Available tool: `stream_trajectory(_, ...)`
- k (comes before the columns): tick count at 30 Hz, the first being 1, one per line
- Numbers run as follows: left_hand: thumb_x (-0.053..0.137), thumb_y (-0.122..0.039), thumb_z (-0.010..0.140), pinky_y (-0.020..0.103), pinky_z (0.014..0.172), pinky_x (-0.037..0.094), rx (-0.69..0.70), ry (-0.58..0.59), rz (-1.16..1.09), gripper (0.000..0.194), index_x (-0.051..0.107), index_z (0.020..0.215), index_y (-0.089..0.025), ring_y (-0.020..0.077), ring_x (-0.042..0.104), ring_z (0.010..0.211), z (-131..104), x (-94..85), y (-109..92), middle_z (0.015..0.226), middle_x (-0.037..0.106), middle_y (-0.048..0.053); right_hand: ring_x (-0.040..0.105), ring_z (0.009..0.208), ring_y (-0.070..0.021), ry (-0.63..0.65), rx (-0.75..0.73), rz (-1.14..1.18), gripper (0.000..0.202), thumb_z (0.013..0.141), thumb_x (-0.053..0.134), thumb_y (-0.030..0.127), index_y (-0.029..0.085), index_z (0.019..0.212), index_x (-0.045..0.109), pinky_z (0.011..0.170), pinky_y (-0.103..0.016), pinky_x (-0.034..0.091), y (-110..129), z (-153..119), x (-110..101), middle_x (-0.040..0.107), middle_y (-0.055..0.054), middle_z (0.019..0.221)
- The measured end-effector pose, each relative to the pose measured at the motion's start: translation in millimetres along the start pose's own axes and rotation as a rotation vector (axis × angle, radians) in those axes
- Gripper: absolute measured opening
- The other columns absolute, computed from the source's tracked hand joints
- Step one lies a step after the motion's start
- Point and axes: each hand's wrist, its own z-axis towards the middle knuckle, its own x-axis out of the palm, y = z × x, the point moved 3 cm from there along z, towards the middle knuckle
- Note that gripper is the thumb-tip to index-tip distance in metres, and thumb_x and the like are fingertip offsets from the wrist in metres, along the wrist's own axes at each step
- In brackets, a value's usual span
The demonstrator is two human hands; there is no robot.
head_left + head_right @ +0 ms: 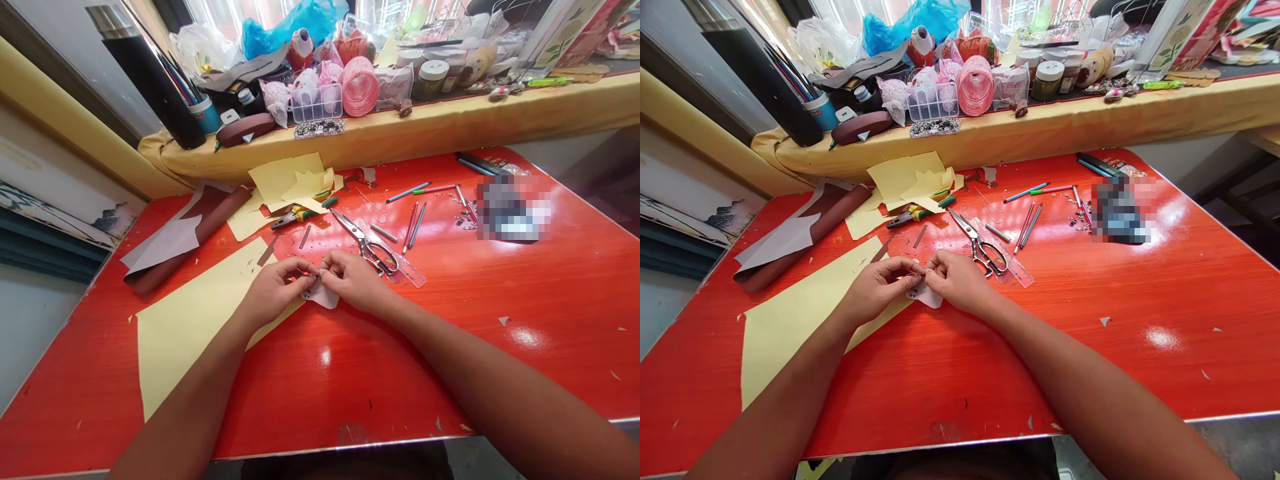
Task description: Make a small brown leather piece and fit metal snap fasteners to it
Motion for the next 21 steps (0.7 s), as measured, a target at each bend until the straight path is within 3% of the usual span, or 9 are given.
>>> stream_trajectory(11,0.075,-0.041,0.089,0.031,0.074,0.056,-0.001,-0.049,0.017,0.023,0.075,0.099,-0.02,0.0202,0.07,0.085,-0.1,3.9,-1.6,0.093,0.075,0.005,0.053,0.059,-0.0138,0.021,0.0,0.002,0.004,0.086,0.061,0.026,0.022,0.084,0.059,0.054,-0.025,0.031,3.0,-1.3,-0.5,0.059,0.005,0.064)
stream_trajectory(21,0.073,-0.051,0.093,0.031,0.075,0.056,-0.015,0.017,0.041,0.032,0.08,0.098,-0.019,0.0209,0.07,0.085,-2.1,-0.1,-2.8,0.092,0.077,0.006,0.057,0.061,-0.0142,0.016,-0.006,-0.01,0.008,0.089,0.062,0.029,0.022,0.087,0.061,0.055,-0.026,0.033,0.6,-1.5,-0.4,0.064,0.004,0.069)
